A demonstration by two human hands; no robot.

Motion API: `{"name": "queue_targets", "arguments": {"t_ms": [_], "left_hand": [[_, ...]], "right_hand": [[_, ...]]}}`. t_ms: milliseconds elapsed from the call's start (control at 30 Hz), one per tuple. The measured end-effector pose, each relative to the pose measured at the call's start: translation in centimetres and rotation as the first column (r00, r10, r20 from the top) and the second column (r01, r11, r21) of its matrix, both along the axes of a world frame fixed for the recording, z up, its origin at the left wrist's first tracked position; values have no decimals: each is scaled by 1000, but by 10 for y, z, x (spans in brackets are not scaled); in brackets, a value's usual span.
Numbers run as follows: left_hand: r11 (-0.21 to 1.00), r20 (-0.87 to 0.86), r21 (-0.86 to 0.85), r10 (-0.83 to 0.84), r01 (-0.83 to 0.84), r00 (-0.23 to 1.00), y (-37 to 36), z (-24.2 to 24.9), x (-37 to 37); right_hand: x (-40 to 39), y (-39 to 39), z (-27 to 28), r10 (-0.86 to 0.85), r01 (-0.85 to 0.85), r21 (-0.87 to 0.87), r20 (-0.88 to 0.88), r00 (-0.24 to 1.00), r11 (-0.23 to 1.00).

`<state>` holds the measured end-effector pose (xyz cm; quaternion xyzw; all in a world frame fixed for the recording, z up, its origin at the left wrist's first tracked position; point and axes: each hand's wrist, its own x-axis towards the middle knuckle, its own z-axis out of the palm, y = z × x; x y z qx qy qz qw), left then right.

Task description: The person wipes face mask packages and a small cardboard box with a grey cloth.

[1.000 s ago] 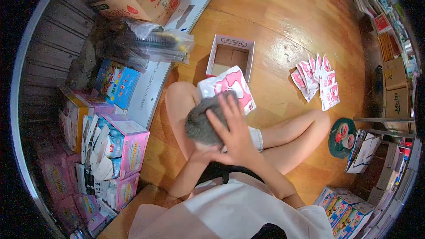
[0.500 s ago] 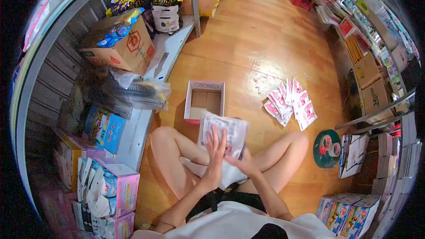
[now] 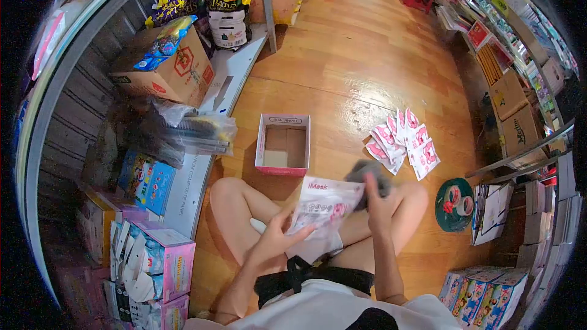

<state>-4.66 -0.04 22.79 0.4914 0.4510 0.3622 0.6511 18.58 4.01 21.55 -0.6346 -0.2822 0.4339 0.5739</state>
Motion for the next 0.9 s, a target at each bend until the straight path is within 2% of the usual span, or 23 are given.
{"name": "queue_targets", "arguments": {"t_ms": [67,100,167,200,233,267,300,333,400,433,500,533,567,600,633,667,700,733,800,833,867,900], "left_hand": [[985,52,77,151,-155,987,-5,-16,12],[978,96,-90,198,-190,975,-7,-23,16],[925,324,-306,325,-227,888,-7,-20,25],[885,418,-411,395,-217,818,-8,-19,28],[892,535,-438,356,-109,766,-9,-28,23],[930,677,-353,328,-101,659,-11,-51,21],[960,805,-267,272,-88,527,-14,-73,18],[984,934,-140,169,-114,316,-14,-84,14],[994,966,-110,103,18,237,2,-67,1],[992,977,-94,76,83,197,5,-56,-4],[958,733,-227,287,-175,617,-11,-43,14],[923,591,-285,382,-259,711,-17,-31,25],[880,428,-337,459,-334,779,-22,-19,35],[861,465,-380,494,-338,735,-21,-18,40],[842,500,-421,527,-339,687,-20,-17,43],[821,533,-462,560,-337,634,-20,-16,42],[876,659,-403,479,-265,580,-18,-20,36],[853,613,-392,521,-345,593,-15,-21,29],[789,517,-365,614,-494,597,-10,-26,14],[972,890,-122,196,-199,412,-2,-48,-5],[957,825,-158,263,-242,500,-12,-65,-3],[940,745,-192,327,-282,581,-18,-48,8]], "right_hand": [[-11,1,33,-131,107,176,133,982,979],[-18,0,44,-205,150,266,192,960,952],[-36,-22,34,38,-69,147,203,979,987],[-51,-23,25,203,-296,293,308,929,909],[-62,-23,20,334,-509,399,432,838,762],[-63,-24,23,271,-811,91,916,297,578],[-86,-39,12,318,-781,188,838,444,596],[-95,-55,4,356,-795,173,825,439,581],[-101,-72,9,468,-865,-15,846,257,502],[-101,-67,7,423,-836,17,857,295,549],[-102,-47,5,330,-770,82,871,364,632],[-106,-32,13,201,-690,145,897,395,709],[-108,-18,28,197,-660,126,899,392,741],[-108,-7,42,189,-628,111,901,391,771],[-108,1,45,248,-649,108,867,432,753],[-114,-3,42,254,-663,98,874,414,742],[-119,-14,33,259,-679,87,883,391,729],[-124,-26,26,263,-696,73,893,364,714],[-126,-55,24,396,-756,75,816,422,650],[-124,-63,18,412,-770,60,817,403,635],[-120,-68,13,429,-782,43,817,386,622],[-116,-62,9,334,-738,101,845,418,667]]}}
